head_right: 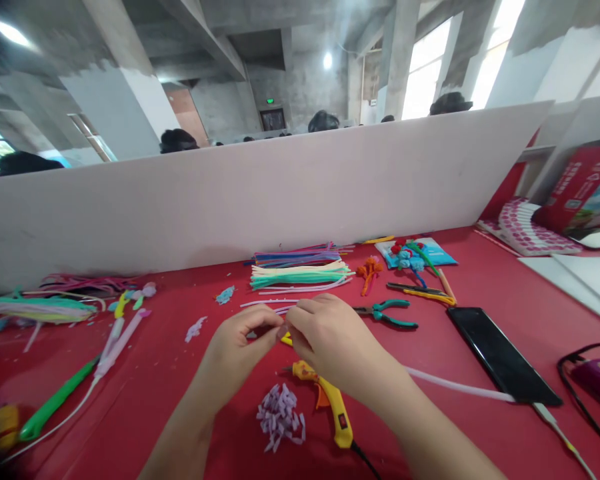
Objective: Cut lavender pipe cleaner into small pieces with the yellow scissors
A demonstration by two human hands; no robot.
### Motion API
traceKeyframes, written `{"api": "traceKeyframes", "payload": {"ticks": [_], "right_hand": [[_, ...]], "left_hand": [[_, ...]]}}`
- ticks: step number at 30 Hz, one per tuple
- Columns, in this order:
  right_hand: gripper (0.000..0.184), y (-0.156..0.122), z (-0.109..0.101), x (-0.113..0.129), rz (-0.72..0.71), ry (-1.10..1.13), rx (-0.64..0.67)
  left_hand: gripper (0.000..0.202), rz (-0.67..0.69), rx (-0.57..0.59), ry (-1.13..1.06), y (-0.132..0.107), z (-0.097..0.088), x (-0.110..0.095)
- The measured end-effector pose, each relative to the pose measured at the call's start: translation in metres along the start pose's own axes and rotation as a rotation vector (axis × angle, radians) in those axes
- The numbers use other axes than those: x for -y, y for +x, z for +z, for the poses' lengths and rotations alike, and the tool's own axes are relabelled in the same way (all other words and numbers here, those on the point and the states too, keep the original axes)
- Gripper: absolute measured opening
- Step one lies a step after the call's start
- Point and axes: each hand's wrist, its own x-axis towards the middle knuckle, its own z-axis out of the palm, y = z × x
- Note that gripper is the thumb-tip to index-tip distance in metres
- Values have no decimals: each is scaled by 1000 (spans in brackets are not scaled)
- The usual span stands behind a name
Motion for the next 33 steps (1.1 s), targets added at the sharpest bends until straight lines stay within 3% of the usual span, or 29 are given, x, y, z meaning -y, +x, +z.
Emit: {"api": "traceKeyframes", "payload": {"ticks": [6,12,16,26,31,33], "right_hand": [[11,0,-3,0,43,101,-1],[14,0,-9,0,27,156,-3],[11,1,-9,0,57,159,-48],[14,2,-8,2,12,172,-92],[10,5,3,6,50,206,-201],[10,6,6,9,90,245,-222]], "left_hand": [[13,-15,25,-67,1,-1,3],[13,-174,81,-324,5,-5,2],[10,-244,30,-486,7,-3,-5],[10,-298,-52,-633,5,2,-7],[10,-232,-212,-596,3,10,-7],[9,-167,-224,-535,1,12,-6]]}}
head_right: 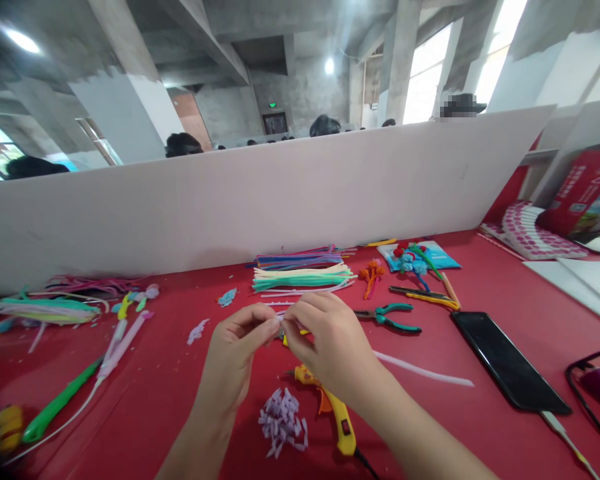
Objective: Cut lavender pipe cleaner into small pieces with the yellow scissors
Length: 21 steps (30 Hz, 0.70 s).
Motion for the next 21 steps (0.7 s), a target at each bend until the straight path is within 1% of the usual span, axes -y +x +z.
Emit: {"api": "traceKeyframes", "payload": {"ticks": [2,5,8,10,13,15,17,19,21], "right_hand": [[10,0,0,1,37,39,11],[8,0,-6,1,69,73,92],[12,0,-12,-2,46,45,194],[13,-1,-14,-4,-1,3,227],[13,-2,-14,-4,-90,-78,235],[12,-2,-14,-4,-139,-131,240],[11,-1,-14,-3,-169,-171,237],[11,0,-15,-3,-174,-204,184],[11,0,-16,-1,-148,-235,80]], "left_hand": [[9,80,42,99,-1,-2,1],[8,263,113,348,0,-9,0],[9,456,211,630,0,-16,-5],[13,508,279,749,-1,-18,-8],[15,495,314,830,-4,-16,-10],[15,448,296,835,-5,-14,-10],[13,365,256,786,-6,-11,-9],[10,267,208,690,-5,-11,-7],[9,172,174,580,-3,-11,-6]]}}
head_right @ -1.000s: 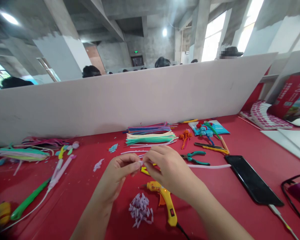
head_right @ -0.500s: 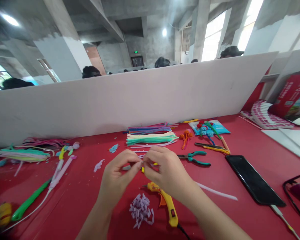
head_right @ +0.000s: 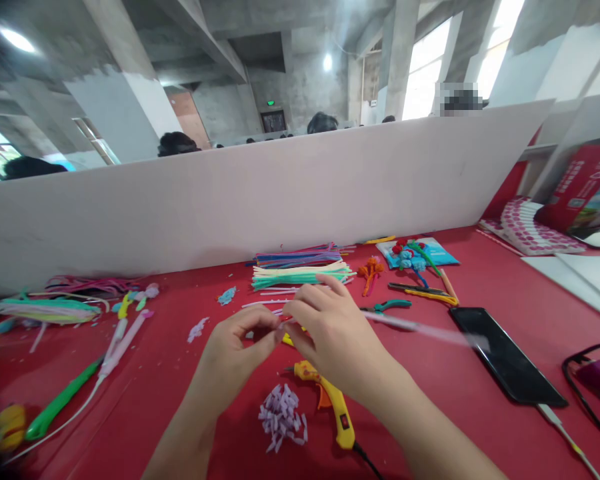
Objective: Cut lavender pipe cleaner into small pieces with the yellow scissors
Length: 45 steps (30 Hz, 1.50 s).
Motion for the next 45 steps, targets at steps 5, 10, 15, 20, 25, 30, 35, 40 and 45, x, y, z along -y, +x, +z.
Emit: {"api": "traceKeyframes", "payload": {"ticks": [5,10,15,20,25,30,35,40,45], "right_hand": [[11,-1,-2,5,63,-39,-122],[12,1,6,5,48,-27,-94],[12,3,14,4,75,-16,-74],[13,2,13,4,108,-51,-102],[16,0,12,-2,45,-110,-107],[15,-4,20,2,246,-32,-120],[12,0,22,11,409,320,-83],[10,3,21,7,583,742,-25],[13,5,30,6,622,1044,-58]], "left_hand": [[10,-121,-53,-152,2,3,4],[10,-54,-143,-33,2,7,2],[12,-1,-140,82,1,7,0],[10,-65,-68,-108,3,4,4],[12,-124,-47,-306,5,4,6],[10,-126,-182,-367,4,12,7],[5,-181,-292,-641,5,22,12],[3,-206,-282,-825,7,25,14],[3,-272,-271,-903,8,24,12]]}}
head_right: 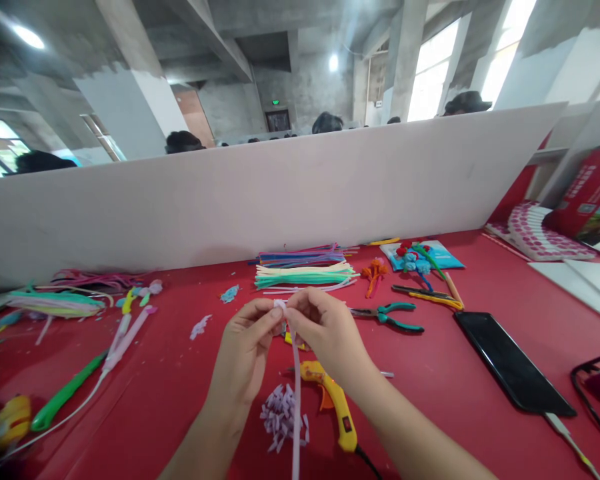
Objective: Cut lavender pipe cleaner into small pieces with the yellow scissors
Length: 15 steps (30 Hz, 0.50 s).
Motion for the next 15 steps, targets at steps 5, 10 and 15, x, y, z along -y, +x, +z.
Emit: {"api": "traceKeyframes", "payload": {"ticks": [5,10,15], "right_hand": [[14,2,7,-9,-29,95,-9],[20,6,8,-15,1,43,-3],[12,4,1,-8,-182,-388,-101]], "left_hand": [[6,-75,14,-141,0,-1,3],[7,-188,-17,-280,1,-2,7],[7,-236,-25,-349,3,-2,11]]}}
